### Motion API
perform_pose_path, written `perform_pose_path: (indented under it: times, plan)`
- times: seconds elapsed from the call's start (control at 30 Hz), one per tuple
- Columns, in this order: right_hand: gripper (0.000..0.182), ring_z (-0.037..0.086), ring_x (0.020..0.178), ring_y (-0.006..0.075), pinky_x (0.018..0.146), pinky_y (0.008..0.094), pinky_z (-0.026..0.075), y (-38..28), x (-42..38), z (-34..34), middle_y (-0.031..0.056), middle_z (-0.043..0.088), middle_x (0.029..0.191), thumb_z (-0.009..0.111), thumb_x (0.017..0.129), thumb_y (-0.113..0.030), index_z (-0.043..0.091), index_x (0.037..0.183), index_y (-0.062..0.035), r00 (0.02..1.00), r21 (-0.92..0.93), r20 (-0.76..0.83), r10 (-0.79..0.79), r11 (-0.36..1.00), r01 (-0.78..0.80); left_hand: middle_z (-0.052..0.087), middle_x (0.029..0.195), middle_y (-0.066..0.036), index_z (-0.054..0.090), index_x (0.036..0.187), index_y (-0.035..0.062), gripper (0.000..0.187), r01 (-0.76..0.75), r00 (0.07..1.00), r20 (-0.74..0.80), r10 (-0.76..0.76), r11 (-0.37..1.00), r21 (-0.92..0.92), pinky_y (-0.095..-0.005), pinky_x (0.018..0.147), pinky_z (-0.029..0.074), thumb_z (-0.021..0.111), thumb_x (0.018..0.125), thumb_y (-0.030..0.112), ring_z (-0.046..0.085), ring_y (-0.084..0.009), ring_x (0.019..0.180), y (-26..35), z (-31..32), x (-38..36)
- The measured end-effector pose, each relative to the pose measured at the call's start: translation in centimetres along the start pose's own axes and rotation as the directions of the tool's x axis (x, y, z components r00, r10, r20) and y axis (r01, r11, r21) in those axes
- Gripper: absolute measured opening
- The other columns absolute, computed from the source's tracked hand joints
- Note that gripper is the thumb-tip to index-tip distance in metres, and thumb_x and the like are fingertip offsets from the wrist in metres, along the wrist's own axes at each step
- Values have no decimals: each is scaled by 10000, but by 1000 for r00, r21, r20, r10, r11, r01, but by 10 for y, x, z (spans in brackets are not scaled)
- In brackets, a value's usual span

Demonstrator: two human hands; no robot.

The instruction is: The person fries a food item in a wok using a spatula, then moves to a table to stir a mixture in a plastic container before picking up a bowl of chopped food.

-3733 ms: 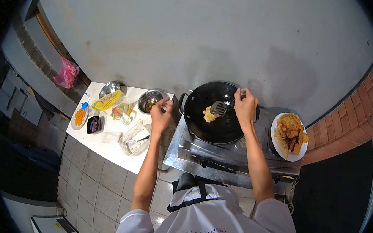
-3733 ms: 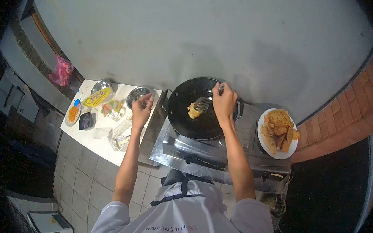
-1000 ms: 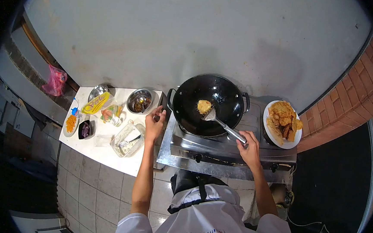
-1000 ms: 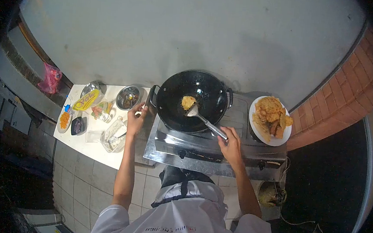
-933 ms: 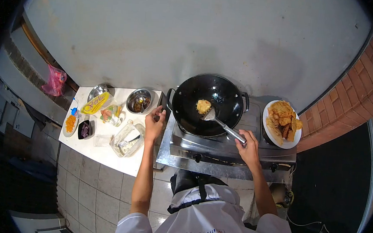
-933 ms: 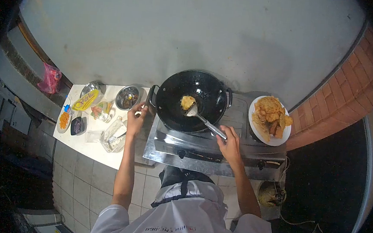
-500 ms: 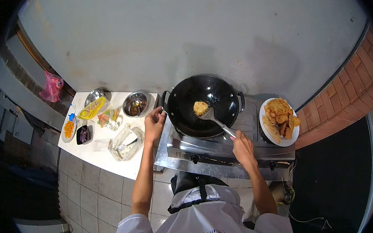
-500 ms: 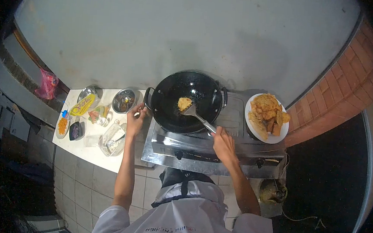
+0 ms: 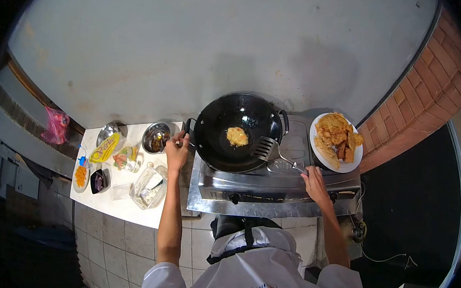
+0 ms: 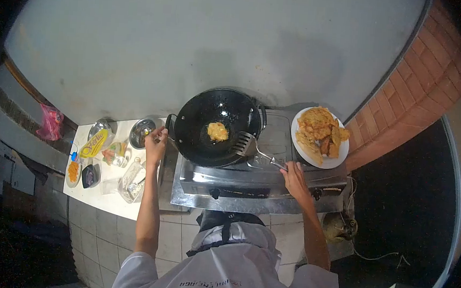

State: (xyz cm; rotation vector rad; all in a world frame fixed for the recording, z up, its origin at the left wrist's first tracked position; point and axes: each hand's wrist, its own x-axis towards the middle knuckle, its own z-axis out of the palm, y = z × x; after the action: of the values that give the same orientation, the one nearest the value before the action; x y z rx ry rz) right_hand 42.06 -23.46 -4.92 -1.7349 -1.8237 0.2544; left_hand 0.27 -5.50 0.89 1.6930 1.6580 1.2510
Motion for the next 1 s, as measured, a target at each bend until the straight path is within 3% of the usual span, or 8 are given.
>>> perform_pose_path:
  times: [0.17, 0.33, 0.57, 0.63, 0.77, 0.9, 0.97, 1.0]
  plan:
    - [241, 476, 905, 342, 809, 430, 387, 17, -4, 8, 173, 533, 941, 593, 869, -163, 528, 1007, 23, 1000, -96, -22, 0, 995, -2, 612, 698, -97, 638, 1087, -44, 360, 6, 999, 31, -8, 998, 68, -308, 636, 470, 653, 845, 221, 578, -163, 645, 1, 4, 4]
    - [243, 475, 931, 333, 841, 433, 379, 17, -3, 15, 156, 524, 969, 604, 860, -184, 559, 985, 19, 1000, -172, -12, -3, 985, 0, 609, 698, -97, 642, 1076, -47, 339, -85, 996, -12, 86, 995, 61, -294, 609, 460, 653, 844, 199, 564, -135, 637, -3, 7, 4]
    - [331, 476, 966, 345, 857, 439, 394, 7, -4, 13, 168, 511, 1010, 638, 831, -153, 535, 1090, 25, 999, -116, -37, 31, 993, -35, 592, 721, -67, 645, 1061, -52, 323, -16, 1000, 8, 16, 1000, -12, -264, 583, 437, 646, 855, 198, 533, -110, 653, -1, 0, 0]
    - [372, 468, 1022, 362, 888, 443, 395, 0, -5, 9, 192, 492, 1068, 639, 823, -120, 508, 1137, 31, 996, -159, -86, 36, 986, -49, 583, 726, -49, 656, 1025, -46, 282, -87, 996, -18, 86, 996, -25, -253, 568, 425, 634, 870, 189, 521, -100, 674, -1, -4, -2]
    - [380, 454, 1068, 377, 921, 437, 386, -33, 2, 2, 211, 469, 1111, 621, 824, -90, 491, 1157, 39, 973, -165, -224, 46, 983, -84, 586, 731, -35, 659, 946, -34, 217, -25, 999, -45, 20, 992, -123, -240, 592, 424, 623, 883, 171, 521, -93, 704, 2, -16, -12]
    - [336, 465, 1069, 369, 917, 417, 390, -90, 28, 6, 200, 470, 1101, 600, 813, -39, 515, 1129, 39, 936, -63, -353, -2, 998, -21, 618, 788, -21, 635, 876, -7, 127, -39, 997, -77, 22, 974, -222, -223, 616, 417, 603, 889, 115, 522, -72, 708, -5, -28, -27]
    - [273, 503, 1018, 357, 892, 413, 408, -130, 46, 15, 190, 491, 1065, 590, 810, -23, 558, 1077, 26, 933, 159, -359, -15, 984, 77, 624, 784, -16, 636, 875, -7, 111, 16, 997, -70, -37, 959, -284, -216, 606, 414, 601, 884, 98, 523, -63, 693, -6, -39, -40]
    - [220, 539, 954, 348, 848, 408, 435, -153, 53, 21, 177, 516, 1017, 587, 804, -9, 585, 1023, 19, 922, 181, -382, -61, 973, 140, 615, 773, -4, 634, 869, -8, 100, 41, 993, -90, -72, 949, -314, -204, 586, 401, 608, 877, 88, 504, -45, 663, -6, -47, -47]
